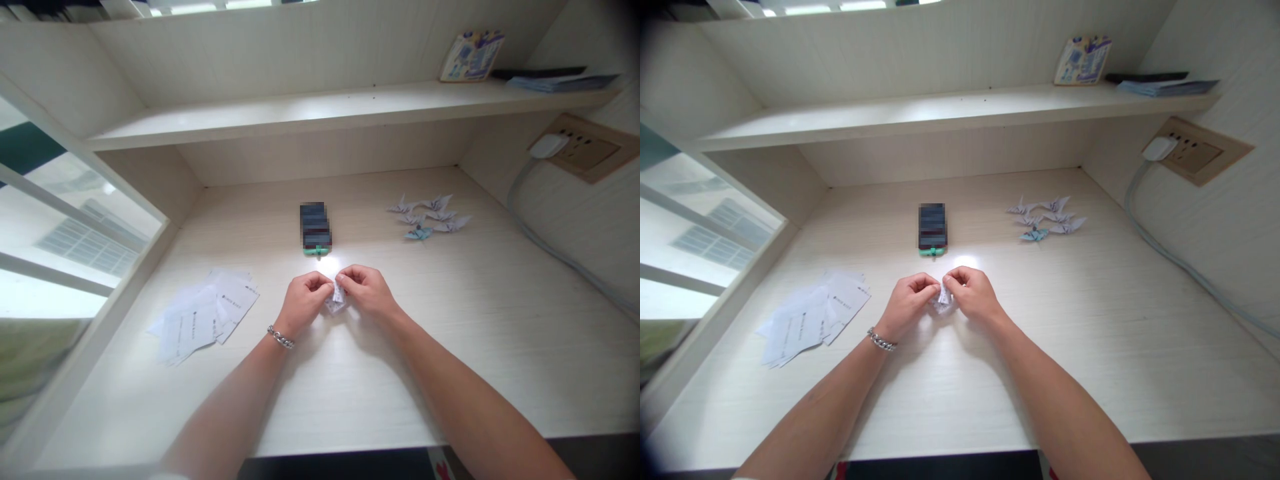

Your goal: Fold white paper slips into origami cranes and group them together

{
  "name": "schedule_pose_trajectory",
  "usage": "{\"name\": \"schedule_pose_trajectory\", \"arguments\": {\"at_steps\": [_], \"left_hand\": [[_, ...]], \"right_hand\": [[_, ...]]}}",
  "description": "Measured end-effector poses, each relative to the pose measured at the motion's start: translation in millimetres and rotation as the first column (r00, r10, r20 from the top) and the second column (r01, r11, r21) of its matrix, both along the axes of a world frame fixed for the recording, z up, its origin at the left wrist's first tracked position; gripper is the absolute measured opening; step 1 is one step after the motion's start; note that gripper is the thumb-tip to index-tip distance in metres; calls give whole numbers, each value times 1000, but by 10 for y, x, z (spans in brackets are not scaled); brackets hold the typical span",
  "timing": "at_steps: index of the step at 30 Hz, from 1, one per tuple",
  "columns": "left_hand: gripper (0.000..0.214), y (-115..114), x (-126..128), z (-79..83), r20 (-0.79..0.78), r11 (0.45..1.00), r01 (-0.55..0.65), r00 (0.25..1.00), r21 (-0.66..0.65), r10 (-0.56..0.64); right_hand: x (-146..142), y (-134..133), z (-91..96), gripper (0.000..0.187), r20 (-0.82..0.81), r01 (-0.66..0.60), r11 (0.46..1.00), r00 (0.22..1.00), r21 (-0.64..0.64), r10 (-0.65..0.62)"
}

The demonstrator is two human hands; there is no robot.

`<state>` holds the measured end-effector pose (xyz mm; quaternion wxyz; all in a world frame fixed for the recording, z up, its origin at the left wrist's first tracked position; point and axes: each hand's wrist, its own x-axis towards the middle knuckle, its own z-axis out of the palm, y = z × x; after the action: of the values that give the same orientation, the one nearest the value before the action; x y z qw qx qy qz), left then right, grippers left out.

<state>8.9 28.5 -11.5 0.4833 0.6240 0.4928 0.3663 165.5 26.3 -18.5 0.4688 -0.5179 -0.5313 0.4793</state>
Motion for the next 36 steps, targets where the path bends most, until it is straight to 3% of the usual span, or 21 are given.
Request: {"name": "schedule_pose_trajectory", "arguments": {"at_steps": [15, 22, 26, 36], "left_hand": [[14, -14, -43, -21, -1, 999, 18, 1000, -49, -18], [18, -17, -3, -12, 71, 999, 3, 997, -52, 1], [18, -27, 3, 3, 40, 1000, -20, 999, -8, 20], [13, -41, -23, 21, -1, 997, 58, 998, -53, -58]], "right_hand": [[180, 58, 59, 19, -181, 134, 990, 973, -49, -141], [80, -15, 58, 18, 28, -70, 997, 997, 22, 69], [-8, -50, 56, 17, 67, -108, 994, 992, 10, 107], [129, 55, 15, 20, -136, 58, 997, 989, -53, -65]]}}
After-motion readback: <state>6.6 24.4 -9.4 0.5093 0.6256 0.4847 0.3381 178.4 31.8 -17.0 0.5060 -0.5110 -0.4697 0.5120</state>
